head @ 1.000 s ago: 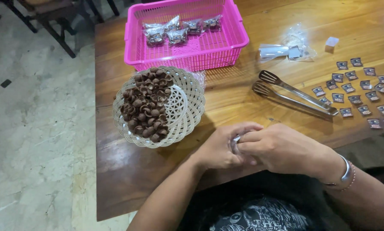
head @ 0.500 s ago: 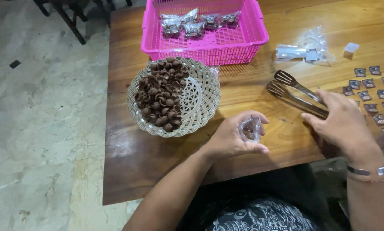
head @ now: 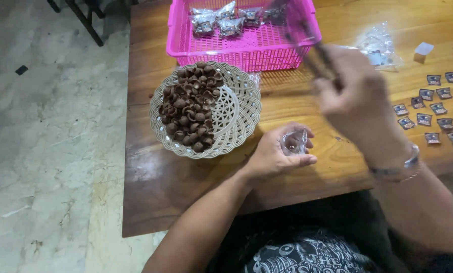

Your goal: Manually portioning chocolate cereal into small plastic bags and containers.

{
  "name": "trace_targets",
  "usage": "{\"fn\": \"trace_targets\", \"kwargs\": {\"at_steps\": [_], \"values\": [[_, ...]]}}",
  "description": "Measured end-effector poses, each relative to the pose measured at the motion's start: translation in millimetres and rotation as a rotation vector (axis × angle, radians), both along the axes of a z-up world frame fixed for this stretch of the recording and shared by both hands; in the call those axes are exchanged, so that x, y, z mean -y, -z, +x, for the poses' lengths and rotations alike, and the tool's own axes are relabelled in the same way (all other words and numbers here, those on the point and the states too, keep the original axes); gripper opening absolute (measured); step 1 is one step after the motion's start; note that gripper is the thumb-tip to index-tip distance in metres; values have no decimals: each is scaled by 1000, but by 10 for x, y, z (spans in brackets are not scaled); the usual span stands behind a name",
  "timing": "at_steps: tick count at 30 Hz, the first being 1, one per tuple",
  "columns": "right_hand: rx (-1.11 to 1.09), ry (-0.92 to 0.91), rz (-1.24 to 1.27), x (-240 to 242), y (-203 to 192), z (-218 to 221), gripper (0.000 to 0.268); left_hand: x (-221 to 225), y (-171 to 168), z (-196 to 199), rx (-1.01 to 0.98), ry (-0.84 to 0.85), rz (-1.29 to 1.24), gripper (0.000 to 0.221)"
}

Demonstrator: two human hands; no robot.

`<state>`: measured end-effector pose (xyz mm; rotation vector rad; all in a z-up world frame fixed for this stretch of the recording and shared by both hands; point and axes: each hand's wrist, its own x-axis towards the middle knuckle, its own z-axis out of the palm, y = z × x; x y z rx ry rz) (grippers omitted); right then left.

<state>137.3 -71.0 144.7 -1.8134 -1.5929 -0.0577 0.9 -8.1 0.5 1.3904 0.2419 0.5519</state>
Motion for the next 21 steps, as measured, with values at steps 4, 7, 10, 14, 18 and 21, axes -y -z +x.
{"fn": "trace_targets", "kwargs": {"at_steps": [4,7,10,14,18,21], "values": [[83,-692,-80,12,-199,-704,62,-109,181,71,9,82,-193,44],[-34,-787,-48,32,-257,-779,49,-88,411,16,33,122,-425,41],[124,-535,-148,0,-217,-592,57,-252,526,7,87,165,-609,39],[129,-317,-447,173,-122,-539,64,-319,803,45,171,232,-891,36],[231,-279,-521,207,-73,-549,63,-392,1105,134,237,308,-1166,34],[253,-245,-605,152,-70,-580,63,-427,1152,134,276,364,-1355,32]]}}
